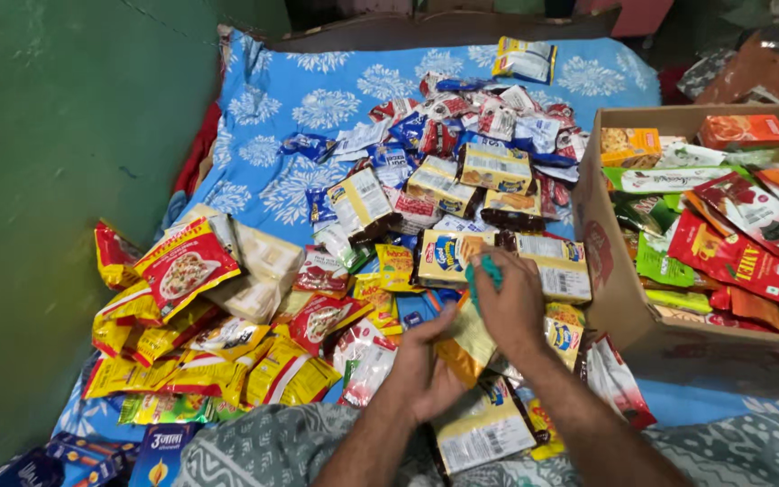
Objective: The person wipes down various food seasoning and snack packets with a cloth by hand and places them into a cardboard box.
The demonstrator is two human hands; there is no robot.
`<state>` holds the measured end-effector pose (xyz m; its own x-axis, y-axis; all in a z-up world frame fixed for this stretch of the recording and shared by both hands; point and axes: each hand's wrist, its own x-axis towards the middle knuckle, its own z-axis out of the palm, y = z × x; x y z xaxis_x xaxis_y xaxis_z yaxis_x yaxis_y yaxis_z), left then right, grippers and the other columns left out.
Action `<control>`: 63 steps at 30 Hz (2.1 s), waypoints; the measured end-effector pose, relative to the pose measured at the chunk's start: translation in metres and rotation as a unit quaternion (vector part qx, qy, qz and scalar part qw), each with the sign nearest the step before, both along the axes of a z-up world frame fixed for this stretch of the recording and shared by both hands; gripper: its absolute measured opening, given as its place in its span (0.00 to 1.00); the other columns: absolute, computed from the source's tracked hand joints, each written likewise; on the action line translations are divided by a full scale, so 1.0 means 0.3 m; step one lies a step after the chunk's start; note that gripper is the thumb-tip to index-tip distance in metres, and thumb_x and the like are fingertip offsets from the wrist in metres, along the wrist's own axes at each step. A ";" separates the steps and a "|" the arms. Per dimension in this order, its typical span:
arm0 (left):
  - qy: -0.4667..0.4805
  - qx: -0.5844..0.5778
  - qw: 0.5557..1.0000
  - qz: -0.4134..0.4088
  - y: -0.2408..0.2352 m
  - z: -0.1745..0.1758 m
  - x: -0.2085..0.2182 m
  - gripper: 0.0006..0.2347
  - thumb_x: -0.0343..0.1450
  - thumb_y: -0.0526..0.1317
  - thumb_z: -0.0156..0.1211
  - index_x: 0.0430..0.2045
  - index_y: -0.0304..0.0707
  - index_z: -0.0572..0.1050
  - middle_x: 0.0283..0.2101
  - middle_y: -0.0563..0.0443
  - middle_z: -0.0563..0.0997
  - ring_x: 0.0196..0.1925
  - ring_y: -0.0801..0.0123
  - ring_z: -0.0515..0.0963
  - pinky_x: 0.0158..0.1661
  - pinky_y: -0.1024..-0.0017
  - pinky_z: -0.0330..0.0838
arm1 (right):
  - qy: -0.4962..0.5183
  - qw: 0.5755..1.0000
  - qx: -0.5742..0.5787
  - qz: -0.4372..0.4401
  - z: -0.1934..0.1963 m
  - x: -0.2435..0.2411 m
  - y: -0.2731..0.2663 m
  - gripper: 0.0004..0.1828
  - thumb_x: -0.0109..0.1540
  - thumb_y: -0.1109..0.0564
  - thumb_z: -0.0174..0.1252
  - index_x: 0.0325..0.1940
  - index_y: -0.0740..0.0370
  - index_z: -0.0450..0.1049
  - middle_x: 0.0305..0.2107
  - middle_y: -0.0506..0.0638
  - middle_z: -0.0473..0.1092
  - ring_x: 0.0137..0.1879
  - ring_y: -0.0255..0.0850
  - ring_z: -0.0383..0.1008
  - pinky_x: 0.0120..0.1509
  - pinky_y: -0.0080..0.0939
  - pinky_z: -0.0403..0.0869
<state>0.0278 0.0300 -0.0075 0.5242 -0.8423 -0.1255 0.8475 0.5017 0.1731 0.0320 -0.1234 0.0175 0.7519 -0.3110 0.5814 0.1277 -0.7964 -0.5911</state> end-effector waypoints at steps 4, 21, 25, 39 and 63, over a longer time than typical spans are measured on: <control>-0.068 0.051 0.996 -0.027 -0.018 -0.006 0.006 0.24 0.70 0.37 0.51 0.61 0.22 0.64 0.55 0.31 0.78 0.55 0.51 0.83 0.60 0.59 0.76 | 0.101 0.934 0.335 -0.074 -0.013 -0.043 -0.069 0.19 0.68 0.44 0.57 0.43 0.61 0.83 0.34 0.57 0.80 0.37 0.43 0.77 0.44 0.44 0.74; 0.018 0.121 0.982 0.143 0.004 -0.032 0.025 0.33 0.66 0.70 0.44 0.56 0.46 0.73 0.54 0.47 0.82 0.49 0.62 0.80 0.52 0.60 0.73 | 0.109 0.917 0.288 0.253 0.095 -0.215 0.111 0.13 0.60 0.53 0.64 0.40 0.65 0.83 0.38 0.47 0.79 0.43 0.32 0.80 0.48 0.32 0.78; -0.023 -0.205 0.977 0.046 0.028 -0.011 0.007 0.42 0.75 0.77 0.44 0.66 0.34 0.66 0.57 0.40 0.75 0.60 0.53 0.75 0.63 0.56 0.69 | 0.125 0.839 0.520 0.097 0.133 -0.145 0.109 0.19 0.66 0.50 0.61 0.45 0.72 0.81 0.42 0.67 0.81 0.44 0.55 0.80 0.52 0.53 0.78; 0.038 0.001 0.993 0.111 0.018 -0.087 0.009 0.39 0.65 0.74 0.48 0.55 0.38 0.72 0.56 0.39 0.77 0.55 0.52 0.76 0.55 0.52 0.73 | 0.004 0.991 0.000 0.136 0.011 -0.179 0.228 0.23 0.68 0.53 0.49 0.61 0.71 0.73 0.63 0.66 0.68 0.72 0.64 0.62 0.75 0.59 0.57; -0.287 0.304 0.900 0.125 -0.033 -0.139 0.115 0.26 0.78 0.59 0.45 0.57 0.35 0.75 0.53 0.40 0.78 0.52 0.56 0.77 0.51 0.59 0.74 | 0.133 0.738 0.658 0.070 0.147 -0.314 -0.249 0.18 0.67 0.46 0.56 0.61 0.41 0.68 0.37 0.48 0.74 0.30 0.38 0.72 0.28 0.40 0.70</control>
